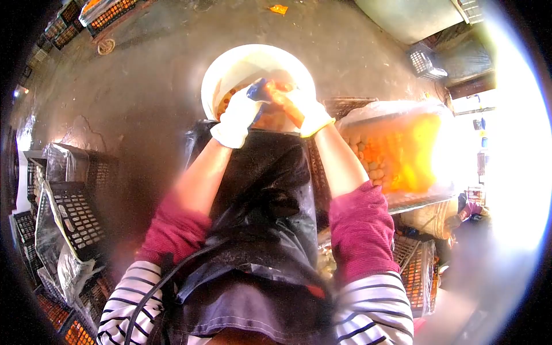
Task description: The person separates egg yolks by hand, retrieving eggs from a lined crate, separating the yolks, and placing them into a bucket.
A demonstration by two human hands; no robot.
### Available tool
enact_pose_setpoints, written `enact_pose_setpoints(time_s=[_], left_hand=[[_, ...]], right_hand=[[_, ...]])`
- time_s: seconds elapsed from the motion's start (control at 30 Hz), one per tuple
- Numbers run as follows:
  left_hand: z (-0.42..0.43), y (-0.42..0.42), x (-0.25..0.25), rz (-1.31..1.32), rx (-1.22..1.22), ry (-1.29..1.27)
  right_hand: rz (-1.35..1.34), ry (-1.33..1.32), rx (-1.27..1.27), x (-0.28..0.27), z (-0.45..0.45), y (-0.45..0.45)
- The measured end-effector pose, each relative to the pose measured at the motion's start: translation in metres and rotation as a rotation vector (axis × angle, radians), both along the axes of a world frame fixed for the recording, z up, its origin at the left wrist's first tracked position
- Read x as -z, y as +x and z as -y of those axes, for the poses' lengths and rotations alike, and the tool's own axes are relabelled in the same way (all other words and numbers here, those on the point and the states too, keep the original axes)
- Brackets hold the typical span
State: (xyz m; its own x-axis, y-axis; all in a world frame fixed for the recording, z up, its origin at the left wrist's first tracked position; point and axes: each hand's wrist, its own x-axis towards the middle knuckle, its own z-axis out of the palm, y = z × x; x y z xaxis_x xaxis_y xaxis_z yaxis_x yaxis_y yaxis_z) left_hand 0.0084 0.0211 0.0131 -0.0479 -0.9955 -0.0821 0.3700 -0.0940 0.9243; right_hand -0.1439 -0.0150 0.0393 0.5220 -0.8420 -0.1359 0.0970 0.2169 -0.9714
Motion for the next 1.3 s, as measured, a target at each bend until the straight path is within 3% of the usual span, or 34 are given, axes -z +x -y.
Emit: enact_pose_setpoints(time_s=[0.1, 0.2, 0.3, 0.4, 0.5, 0.53, 0.6, 0.7, 0.77, 0.83, 0.9, 1.0, 1.07, 1.1, 1.17, 1.27, 1.3], left_hand=[[0.004, -0.002, 0.008, -0.075, -0.017, -0.035], [-0.001, -0.003, 0.004, -0.07, -0.064, -0.07], [-0.003, 0.001, 0.008, 0.117, -0.043, -0.105], [0.014, 0.003, 0.035, 0.707, -0.099, -0.312], [0.023, 0.012, 0.039, 0.997, -0.193, -0.568], [0.026, 0.012, 0.045, 0.846, -0.161, -0.457], [0.031, 0.013, 0.056, 0.618, -0.11, -0.317], [0.032, 0.013, 0.055, 0.342, -0.101, -0.215], [0.027, 0.01, 0.048, 0.049, -0.128, -0.053], [0.012, 0.008, 0.008, -0.291, -0.145, 0.193], [0.012, 0.007, 0.011, -0.271, -0.137, 0.085], [0.011, 0.003, 0.009, -0.28, -0.108, 0.122], [0.016, -0.001, 0.013, -0.388, -0.082, 0.127], [0.019, 0.005, 0.017, -0.122, 0.071, 0.128], [0.013, 0.002, 0.009, -0.051, 0.018, 0.129], [0.005, -0.003, 0.001, -0.142, 0.033, 0.084], [0.005, -0.004, 0.001, -0.205, 0.055, 0.061]], right_hand=[[0.102, -0.1, 0.005, 0.044, 0.022, -0.011], [-0.158, -0.022, 0.094, 0.058, 0.032, -0.006], [-0.415, -0.168, 0.16, 0.058, 0.033, -0.002], [0.082, -0.108, 0.17, 0.082, 0.041, -0.008], [0.089, 0.09, 0.099, 0.093, 0.052, -0.021], [0.065, 0.113, 0.079, 0.082, 0.047, -0.02], [-0.062, 0.033, 0.054, 0.009, 0.007, 0.003], [0.055, 0.034, 0.002, 0.015, 0.009, 0.005], [-0.035, 0.066, -0.006, 0.01, 0.007, 0.009], [-0.035, 0.107, 0.036, -0.004, 0.0, 0.02], [0.055, 0.157, 0.126, -0.014, -0.009, 0.032], [-0.283, 0.063, 0.238, 0.002, 0.005, 0.027], [-0.365, -0.095, 0.281, 0.029, 0.02, 0.014], [-0.386, -0.191, 0.313, 0.053, 0.03, 0.007], [-0.415, -0.401, 0.395, 0.107, 0.055, -0.006], [-0.313, -0.429, 0.415, 0.151, 0.079, -0.017], [-0.329, -0.374, 0.397, 0.141, 0.074, -0.013]])
